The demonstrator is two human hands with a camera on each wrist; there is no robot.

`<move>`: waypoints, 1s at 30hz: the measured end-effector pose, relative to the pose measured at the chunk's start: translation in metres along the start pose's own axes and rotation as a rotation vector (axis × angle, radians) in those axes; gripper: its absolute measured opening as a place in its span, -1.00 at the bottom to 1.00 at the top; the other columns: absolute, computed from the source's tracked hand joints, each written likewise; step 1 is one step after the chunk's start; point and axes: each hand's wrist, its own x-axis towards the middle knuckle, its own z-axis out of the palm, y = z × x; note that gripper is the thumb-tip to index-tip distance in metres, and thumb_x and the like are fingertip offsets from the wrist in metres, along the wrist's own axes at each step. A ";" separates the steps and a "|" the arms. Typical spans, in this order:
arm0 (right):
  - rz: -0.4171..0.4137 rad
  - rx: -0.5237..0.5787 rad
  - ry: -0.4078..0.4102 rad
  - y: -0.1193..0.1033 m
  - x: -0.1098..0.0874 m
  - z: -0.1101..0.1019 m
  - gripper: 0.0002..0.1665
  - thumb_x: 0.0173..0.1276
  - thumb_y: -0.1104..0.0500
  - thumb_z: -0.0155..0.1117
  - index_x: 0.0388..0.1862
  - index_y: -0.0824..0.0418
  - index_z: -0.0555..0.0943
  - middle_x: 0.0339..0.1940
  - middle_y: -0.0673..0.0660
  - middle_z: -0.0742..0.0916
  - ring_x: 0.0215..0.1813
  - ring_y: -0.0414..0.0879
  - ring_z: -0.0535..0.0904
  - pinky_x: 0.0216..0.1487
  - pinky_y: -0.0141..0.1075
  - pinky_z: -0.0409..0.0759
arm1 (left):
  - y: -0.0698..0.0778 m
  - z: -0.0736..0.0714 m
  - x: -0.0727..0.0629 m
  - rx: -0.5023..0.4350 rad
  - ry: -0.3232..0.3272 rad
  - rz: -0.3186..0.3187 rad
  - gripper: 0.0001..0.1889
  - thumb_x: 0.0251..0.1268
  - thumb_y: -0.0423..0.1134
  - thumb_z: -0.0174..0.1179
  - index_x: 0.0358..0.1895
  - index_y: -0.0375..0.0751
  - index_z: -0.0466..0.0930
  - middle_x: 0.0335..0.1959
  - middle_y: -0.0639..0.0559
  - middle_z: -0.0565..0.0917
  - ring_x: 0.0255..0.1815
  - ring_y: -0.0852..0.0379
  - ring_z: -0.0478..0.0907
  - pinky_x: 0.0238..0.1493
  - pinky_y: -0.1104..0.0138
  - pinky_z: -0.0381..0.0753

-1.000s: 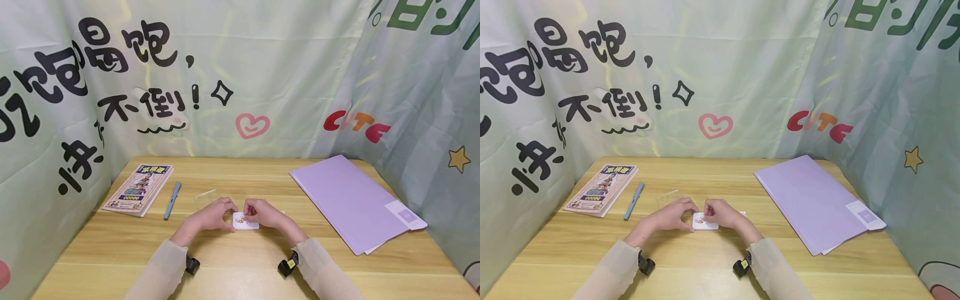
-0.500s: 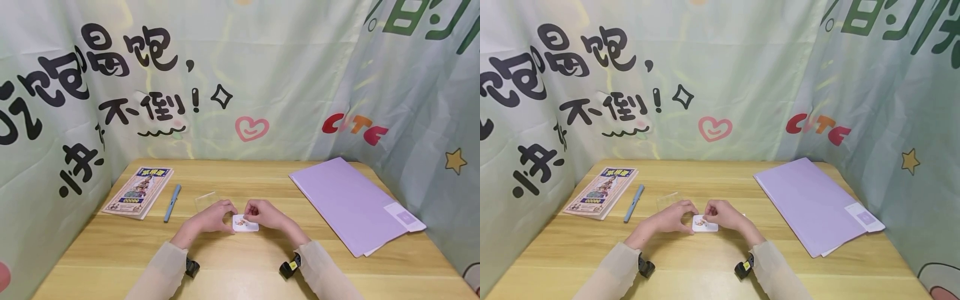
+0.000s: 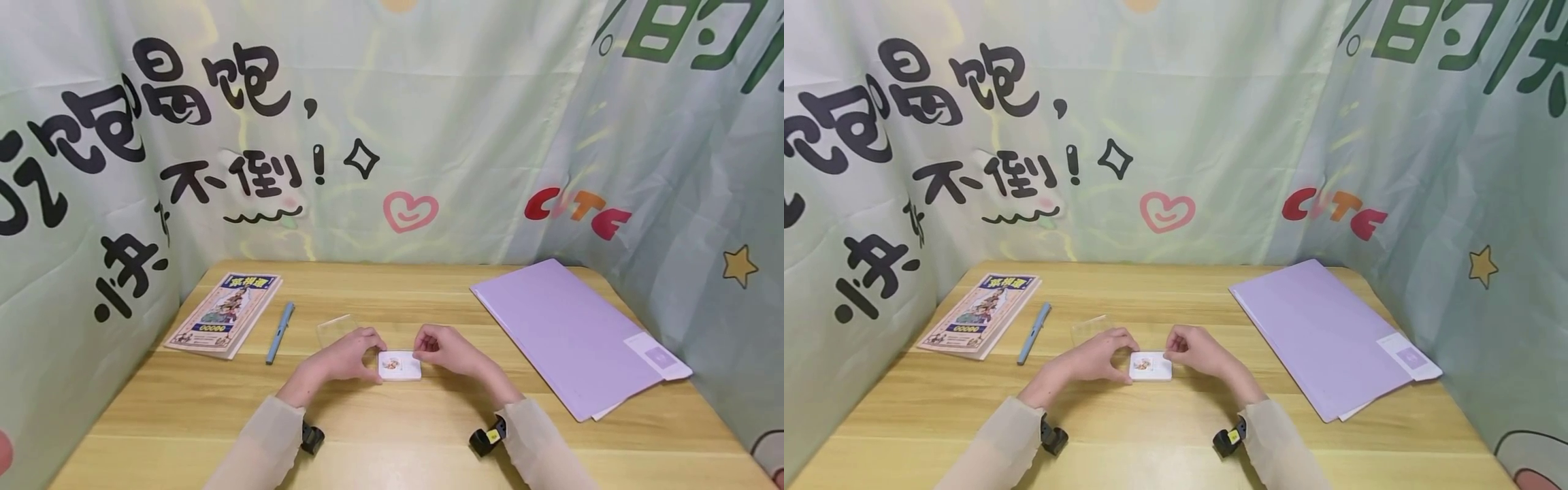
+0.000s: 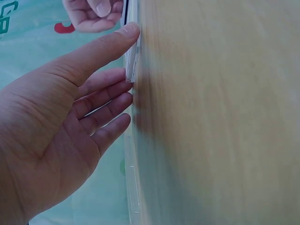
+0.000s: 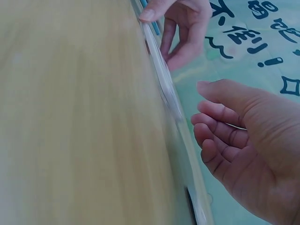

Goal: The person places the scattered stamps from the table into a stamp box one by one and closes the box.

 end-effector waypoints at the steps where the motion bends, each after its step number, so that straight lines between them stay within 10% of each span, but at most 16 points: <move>1: 0.006 0.000 0.002 0.002 -0.002 -0.001 -0.89 0.32 0.21 0.33 -0.29 0.21 0.58 -0.38 0.04 0.66 -0.32 -0.25 0.51 -0.27 -0.46 0.54 | 0.000 0.000 0.000 0.002 0.000 0.000 -0.45 0.02 -0.09 0.50 0.08 -0.24 0.59 0.03 0.02 0.58 0.07 0.09 0.48 0.20 0.14 0.51; 30: 0.073 -0.065 0.058 0.036 -0.046 -0.040 -0.82 0.25 0.24 0.40 -0.26 0.24 0.56 -0.41 0.03 0.63 -0.36 -0.29 0.46 -0.35 -0.45 0.50 | 0.000 -0.002 -0.001 -0.002 -0.001 0.013 -0.45 0.01 -0.10 0.50 0.08 -0.26 0.58 0.03 -0.02 0.57 0.08 0.06 0.48 0.21 0.13 0.50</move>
